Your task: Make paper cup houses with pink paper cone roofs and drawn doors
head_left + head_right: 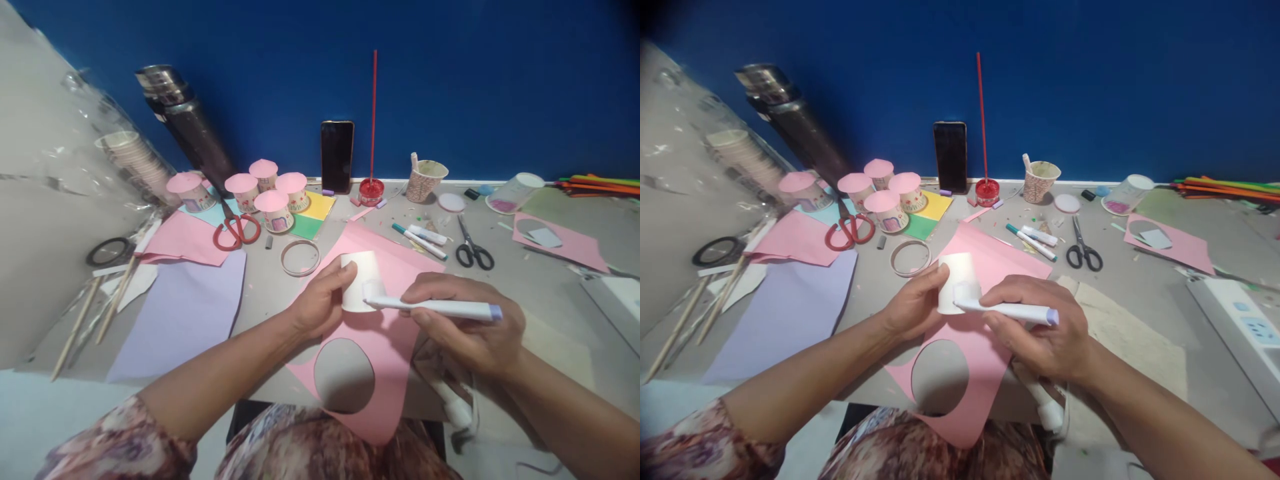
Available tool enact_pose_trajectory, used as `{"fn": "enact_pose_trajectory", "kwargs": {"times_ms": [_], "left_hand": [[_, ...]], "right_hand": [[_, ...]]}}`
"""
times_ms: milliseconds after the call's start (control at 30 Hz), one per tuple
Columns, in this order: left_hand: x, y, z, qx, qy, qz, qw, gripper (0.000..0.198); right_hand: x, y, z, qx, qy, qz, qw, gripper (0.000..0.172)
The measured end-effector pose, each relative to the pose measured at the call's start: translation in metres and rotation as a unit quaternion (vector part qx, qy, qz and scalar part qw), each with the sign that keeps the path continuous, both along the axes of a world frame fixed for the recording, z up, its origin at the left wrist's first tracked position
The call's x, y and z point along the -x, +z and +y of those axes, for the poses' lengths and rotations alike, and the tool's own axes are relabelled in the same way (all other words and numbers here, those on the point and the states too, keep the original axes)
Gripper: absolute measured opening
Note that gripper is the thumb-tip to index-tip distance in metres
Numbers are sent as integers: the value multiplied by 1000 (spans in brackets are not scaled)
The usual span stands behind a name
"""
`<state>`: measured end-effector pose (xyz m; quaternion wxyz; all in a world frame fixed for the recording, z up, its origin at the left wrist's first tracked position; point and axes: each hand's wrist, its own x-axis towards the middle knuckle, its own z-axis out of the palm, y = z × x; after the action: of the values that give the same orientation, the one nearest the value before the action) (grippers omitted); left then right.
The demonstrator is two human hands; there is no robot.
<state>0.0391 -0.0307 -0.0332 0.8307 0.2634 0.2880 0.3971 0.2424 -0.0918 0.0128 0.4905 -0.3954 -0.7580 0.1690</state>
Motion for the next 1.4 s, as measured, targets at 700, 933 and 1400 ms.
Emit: {"fn": "enact_pose_trajectory", "kwargs": {"times_ms": [700,933,1400], "left_hand": [[-2,0,-2,-6,2,-7,1000,42],[-2,-2,-2,-13,4,14,1000,49],[1,-2,0,-17,6,31,999,52]], "right_hand": [[1,-5,1,-33,-40,-2,999,20],[0,-7,2,-13,-19,-7,1000,16],[-4,-5,2,11,-2,25,1000,20]]}}
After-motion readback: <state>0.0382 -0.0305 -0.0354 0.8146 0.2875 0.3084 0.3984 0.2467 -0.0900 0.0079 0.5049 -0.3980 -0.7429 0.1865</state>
